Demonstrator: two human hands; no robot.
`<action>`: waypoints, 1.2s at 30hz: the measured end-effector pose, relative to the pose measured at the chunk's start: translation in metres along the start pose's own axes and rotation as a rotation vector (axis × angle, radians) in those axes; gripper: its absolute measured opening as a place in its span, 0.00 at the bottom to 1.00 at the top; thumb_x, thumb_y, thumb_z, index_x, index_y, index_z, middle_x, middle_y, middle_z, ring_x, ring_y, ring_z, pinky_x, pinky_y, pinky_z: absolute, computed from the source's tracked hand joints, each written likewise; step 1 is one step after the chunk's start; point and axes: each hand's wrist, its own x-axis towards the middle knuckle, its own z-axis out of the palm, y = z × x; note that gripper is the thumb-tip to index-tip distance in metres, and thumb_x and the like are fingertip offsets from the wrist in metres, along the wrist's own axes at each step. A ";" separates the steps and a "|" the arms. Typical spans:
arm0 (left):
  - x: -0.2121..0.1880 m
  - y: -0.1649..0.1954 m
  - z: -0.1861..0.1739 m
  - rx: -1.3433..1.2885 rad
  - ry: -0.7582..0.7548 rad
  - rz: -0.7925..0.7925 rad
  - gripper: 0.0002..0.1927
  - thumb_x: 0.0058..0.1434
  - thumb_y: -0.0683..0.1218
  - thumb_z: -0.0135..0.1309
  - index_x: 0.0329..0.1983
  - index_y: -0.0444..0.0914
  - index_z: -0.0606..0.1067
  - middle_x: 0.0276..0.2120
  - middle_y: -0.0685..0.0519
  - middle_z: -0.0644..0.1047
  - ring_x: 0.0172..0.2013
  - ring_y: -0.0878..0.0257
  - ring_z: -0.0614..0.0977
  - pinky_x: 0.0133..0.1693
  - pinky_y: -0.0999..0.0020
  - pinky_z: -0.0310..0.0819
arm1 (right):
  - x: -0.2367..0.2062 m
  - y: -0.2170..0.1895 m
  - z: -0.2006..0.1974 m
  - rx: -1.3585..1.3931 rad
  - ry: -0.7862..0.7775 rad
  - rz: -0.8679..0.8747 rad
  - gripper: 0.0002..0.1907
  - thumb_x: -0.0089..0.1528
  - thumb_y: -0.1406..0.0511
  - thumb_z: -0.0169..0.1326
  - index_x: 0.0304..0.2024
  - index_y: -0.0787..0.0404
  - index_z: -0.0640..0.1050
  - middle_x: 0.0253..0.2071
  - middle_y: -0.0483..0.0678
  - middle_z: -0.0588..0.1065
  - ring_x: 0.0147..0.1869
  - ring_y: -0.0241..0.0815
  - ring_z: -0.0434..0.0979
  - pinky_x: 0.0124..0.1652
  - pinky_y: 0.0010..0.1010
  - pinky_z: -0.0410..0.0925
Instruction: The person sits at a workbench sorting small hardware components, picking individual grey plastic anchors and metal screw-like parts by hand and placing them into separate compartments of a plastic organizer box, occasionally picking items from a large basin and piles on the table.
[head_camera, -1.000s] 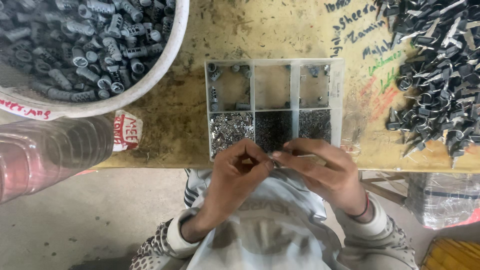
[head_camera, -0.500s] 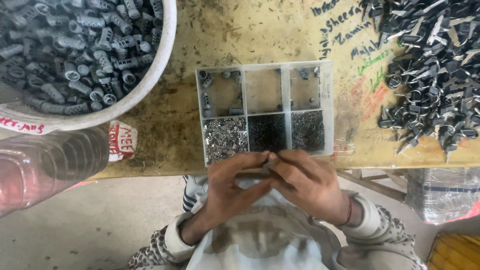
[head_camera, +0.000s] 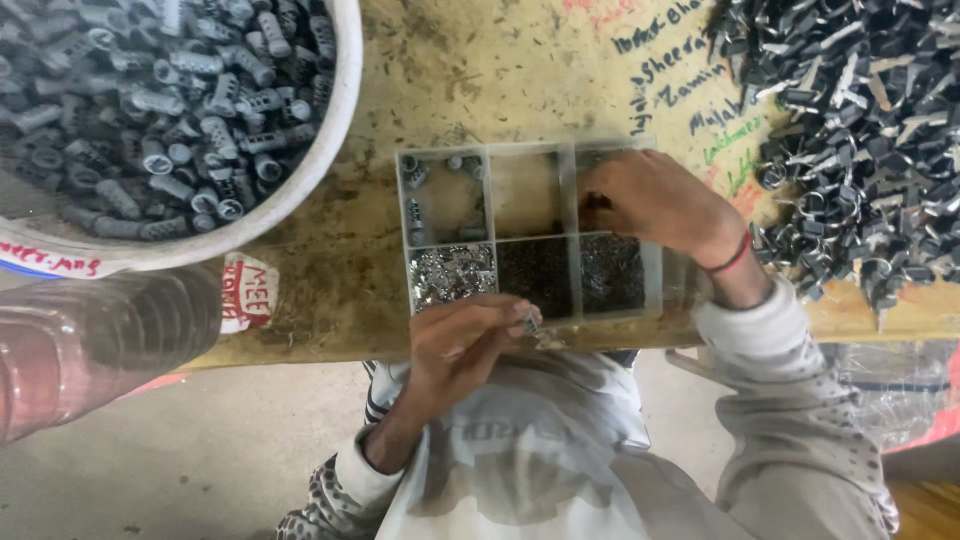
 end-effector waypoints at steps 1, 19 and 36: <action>0.000 0.002 -0.001 -0.001 -0.011 -0.012 0.09 0.65 0.31 0.58 0.47 0.33 0.79 0.44 0.43 0.84 0.43 0.57 0.89 0.42 0.69 0.86 | -0.001 0.003 0.000 0.018 -0.011 -0.001 0.07 0.57 0.70 0.62 0.39 0.61 0.83 0.33 0.52 0.83 0.32 0.46 0.81 0.31 0.34 0.71; 0.014 0.036 -0.007 0.081 -0.121 -0.097 0.12 0.65 0.29 0.56 0.48 0.35 0.77 0.49 0.44 0.83 0.45 0.57 0.88 0.44 0.69 0.86 | -0.085 -0.077 0.037 1.173 0.592 0.388 0.07 0.71 0.74 0.50 0.51 0.66 0.74 0.39 0.48 0.77 0.38 0.36 0.78 0.39 0.26 0.73; 0.018 0.046 -0.006 0.511 -0.352 0.131 0.10 0.65 0.39 0.58 0.50 0.35 0.76 0.58 0.41 0.77 0.58 0.49 0.80 0.56 0.60 0.82 | -0.093 -0.093 0.049 1.217 0.375 -0.101 0.18 0.65 0.81 0.52 0.56 0.66 0.78 0.49 0.53 0.76 0.46 0.41 0.79 0.45 0.27 0.76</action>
